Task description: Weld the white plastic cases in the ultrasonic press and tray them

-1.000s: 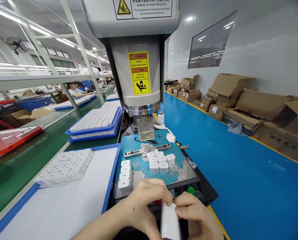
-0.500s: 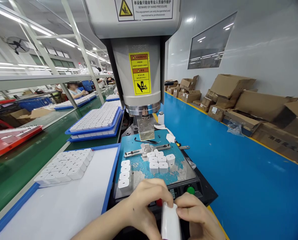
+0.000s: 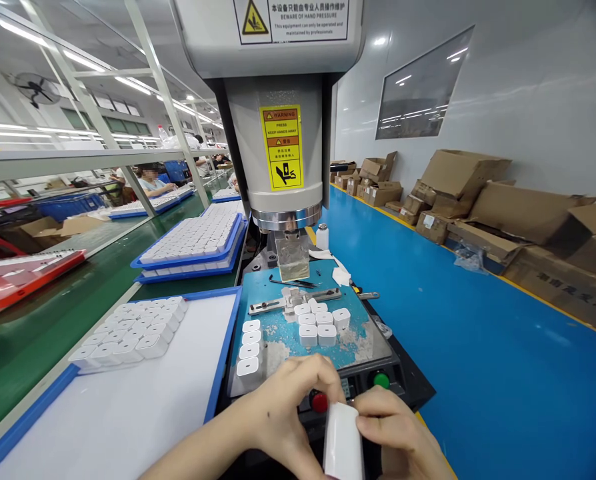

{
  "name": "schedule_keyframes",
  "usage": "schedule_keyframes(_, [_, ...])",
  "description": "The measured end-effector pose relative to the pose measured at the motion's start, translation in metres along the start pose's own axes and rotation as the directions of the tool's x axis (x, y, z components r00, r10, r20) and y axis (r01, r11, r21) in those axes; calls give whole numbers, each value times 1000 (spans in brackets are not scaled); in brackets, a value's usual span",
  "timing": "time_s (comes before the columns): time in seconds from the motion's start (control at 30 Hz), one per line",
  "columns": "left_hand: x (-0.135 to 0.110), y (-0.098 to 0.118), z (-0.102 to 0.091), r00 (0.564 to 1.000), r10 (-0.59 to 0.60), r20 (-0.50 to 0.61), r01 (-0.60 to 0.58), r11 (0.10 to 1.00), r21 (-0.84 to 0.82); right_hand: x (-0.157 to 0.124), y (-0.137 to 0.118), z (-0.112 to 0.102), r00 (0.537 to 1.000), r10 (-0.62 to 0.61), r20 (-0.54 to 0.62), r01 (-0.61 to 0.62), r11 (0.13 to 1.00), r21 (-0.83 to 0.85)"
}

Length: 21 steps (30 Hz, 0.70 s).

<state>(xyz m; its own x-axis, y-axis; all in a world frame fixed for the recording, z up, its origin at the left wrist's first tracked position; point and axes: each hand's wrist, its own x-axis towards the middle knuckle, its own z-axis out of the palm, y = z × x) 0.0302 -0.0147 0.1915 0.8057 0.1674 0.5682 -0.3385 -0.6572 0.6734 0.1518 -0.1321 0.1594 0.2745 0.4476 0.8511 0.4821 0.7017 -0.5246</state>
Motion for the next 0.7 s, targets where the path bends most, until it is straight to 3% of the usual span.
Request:
schedule_keyframes(0.13, [5,3,-1,998,50,42,-53,996,73,-2,4,-7,1000,0,13,0,1000,-19])
schedule_keyframes(0.37, [3,-6,4,986,167,-10,-166,983,73,-5,3,-4,1000,-11,-16,9,996,-94])
schedule_keyframes(0.57, [5,5,-7,997,76,3,-76,996,43,-3,2,-3,998,-13,-61,7,995,-101])
schedule_keyframes(0.7, [11,14,-16,992,24,122,-29,999,36,0,1,-3,1000,-27,-13,26,997,-79])
